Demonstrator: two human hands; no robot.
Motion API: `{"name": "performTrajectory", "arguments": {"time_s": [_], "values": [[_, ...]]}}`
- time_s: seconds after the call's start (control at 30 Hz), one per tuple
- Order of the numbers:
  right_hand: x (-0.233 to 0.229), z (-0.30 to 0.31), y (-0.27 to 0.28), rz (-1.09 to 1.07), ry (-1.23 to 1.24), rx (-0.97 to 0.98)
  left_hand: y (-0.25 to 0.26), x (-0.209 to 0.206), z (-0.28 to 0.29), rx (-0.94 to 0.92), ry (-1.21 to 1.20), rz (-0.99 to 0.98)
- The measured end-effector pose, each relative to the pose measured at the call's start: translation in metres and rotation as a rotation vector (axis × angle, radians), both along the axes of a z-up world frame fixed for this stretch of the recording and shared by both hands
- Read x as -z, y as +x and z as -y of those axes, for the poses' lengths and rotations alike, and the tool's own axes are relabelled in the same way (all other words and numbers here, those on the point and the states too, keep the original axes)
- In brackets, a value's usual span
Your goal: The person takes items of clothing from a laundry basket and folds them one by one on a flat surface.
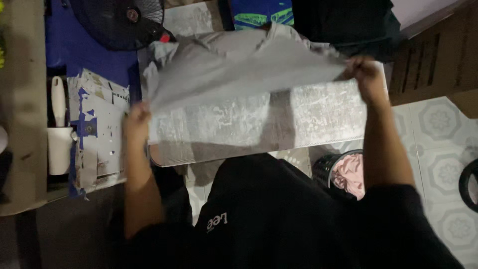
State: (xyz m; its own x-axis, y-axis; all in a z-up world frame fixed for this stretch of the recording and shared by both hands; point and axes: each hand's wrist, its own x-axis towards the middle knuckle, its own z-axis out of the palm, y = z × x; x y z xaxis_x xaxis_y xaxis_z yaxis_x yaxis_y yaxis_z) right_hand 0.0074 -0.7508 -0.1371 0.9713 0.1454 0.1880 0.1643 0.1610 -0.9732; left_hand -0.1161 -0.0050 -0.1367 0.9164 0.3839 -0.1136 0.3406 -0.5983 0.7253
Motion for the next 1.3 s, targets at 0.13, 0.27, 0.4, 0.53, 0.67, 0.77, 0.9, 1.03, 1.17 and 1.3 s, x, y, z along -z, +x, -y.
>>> {"name": "performTrajectory", "arguments": {"time_s": [0.13,0.27,0.4,0.53,0.67,0.77,0.9,1.03,1.17,1.3], "values": [[0.081,-0.009,-0.078,-0.247,-0.217,0.109,-0.069,0.092,0.007,0.181,-0.133,0.290],[0.119,-0.013,-0.140,-0.360,-0.272,0.216,-0.120,0.121,0.032,0.111,-0.077,0.180],[0.127,-0.011,-0.162,-0.259,-0.098,0.255,-0.138,0.123,0.049,-0.058,-0.318,-0.038],[0.127,-0.002,-0.167,-0.259,-0.407,0.301,-0.158,0.127,0.062,-0.136,0.138,0.176],[0.125,0.007,-0.177,-0.111,-0.904,0.321,-0.173,0.127,0.070,-0.099,0.254,0.031],[0.130,0.000,-0.193,0.041,-1.051,0.281,-0.178,0.123,0.082,-0.130,0.238,-0.124],[0.148,-0.029,-0.234,0.148,-1.072,0.577,-0.150,0.116,0.121,-0.108,0.594,0.082],[0.169,-0.084,-0.256,-0.914,-0.255,0.569,-0.070,0.105,0.191,0.247,0.491,0.215],[0.171,-0.134,-0.267,-1.114,0.237,0.317,0.039,0.101,0.283,0.544,0.306,0.360],[0.176,-0.171,-0.249,-1.195,0.607,0.417,0.123,0.099,0.357,0.745,0.290,0.245]]}}
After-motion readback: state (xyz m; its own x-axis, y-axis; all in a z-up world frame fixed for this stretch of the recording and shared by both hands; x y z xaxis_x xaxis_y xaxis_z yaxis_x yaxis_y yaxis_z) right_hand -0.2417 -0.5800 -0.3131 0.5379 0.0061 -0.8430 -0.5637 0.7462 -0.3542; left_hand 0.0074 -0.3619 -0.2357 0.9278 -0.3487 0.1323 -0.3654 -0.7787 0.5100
